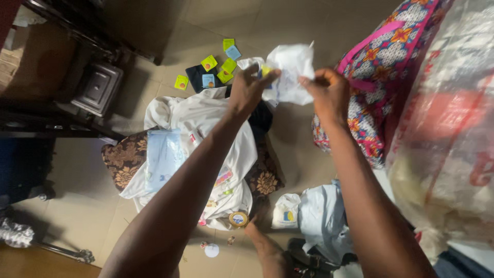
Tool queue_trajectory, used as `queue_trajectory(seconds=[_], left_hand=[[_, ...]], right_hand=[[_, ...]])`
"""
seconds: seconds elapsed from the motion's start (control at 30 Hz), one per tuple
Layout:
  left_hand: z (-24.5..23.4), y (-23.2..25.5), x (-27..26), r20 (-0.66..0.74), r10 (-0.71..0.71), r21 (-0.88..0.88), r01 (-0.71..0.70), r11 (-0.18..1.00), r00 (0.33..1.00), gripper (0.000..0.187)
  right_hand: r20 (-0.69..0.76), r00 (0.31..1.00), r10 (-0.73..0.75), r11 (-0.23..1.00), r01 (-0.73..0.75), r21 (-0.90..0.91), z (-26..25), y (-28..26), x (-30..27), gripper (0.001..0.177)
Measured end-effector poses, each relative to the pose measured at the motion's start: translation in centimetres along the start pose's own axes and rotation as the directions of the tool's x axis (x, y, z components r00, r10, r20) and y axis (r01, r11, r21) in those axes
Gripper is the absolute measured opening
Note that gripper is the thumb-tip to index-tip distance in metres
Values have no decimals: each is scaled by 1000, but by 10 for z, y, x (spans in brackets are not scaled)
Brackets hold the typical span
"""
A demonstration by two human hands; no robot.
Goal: The person unpacks a backpack and sorts various items on a bed and floor, including clothes, shoes, and small containers. They remove shoes from plastic bags, place them on the floor, and move clothing and other objects between the bed and the floor.
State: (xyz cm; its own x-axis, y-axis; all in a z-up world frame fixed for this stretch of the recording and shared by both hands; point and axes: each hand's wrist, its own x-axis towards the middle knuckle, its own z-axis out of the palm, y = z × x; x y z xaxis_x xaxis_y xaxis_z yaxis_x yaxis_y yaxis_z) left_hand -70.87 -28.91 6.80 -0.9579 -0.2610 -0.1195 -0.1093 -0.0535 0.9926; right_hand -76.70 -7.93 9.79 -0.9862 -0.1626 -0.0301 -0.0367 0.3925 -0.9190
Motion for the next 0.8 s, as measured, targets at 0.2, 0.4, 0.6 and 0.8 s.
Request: queue_trajectory(seconds=[0.2, 0.4, 0.6, 0.8], left_hand=[[23, 11, 56, -163, -301, -143, 279, 950, 940, 84], [17, 2, 63, -148, -197, -257, 155, 954, 969, 76], [3, -34, 59, -123, -261, -188, 235, 953, 958, 62], [-10, -88, 7, -123, -292, -90, 282, 955, 948, 51]], right_hand=[[24, 960, -278, 958, 279, -72, -28, -4, 69, 18], [-119, 887, -447, 870, 400, -289, -26, -13, 110, 22], [-81, 870, -486, 866, 467, -181, -48, 11, 142, 25], [75, 884, -462, 765, 440, -470, -56, 58, 58, 38]])
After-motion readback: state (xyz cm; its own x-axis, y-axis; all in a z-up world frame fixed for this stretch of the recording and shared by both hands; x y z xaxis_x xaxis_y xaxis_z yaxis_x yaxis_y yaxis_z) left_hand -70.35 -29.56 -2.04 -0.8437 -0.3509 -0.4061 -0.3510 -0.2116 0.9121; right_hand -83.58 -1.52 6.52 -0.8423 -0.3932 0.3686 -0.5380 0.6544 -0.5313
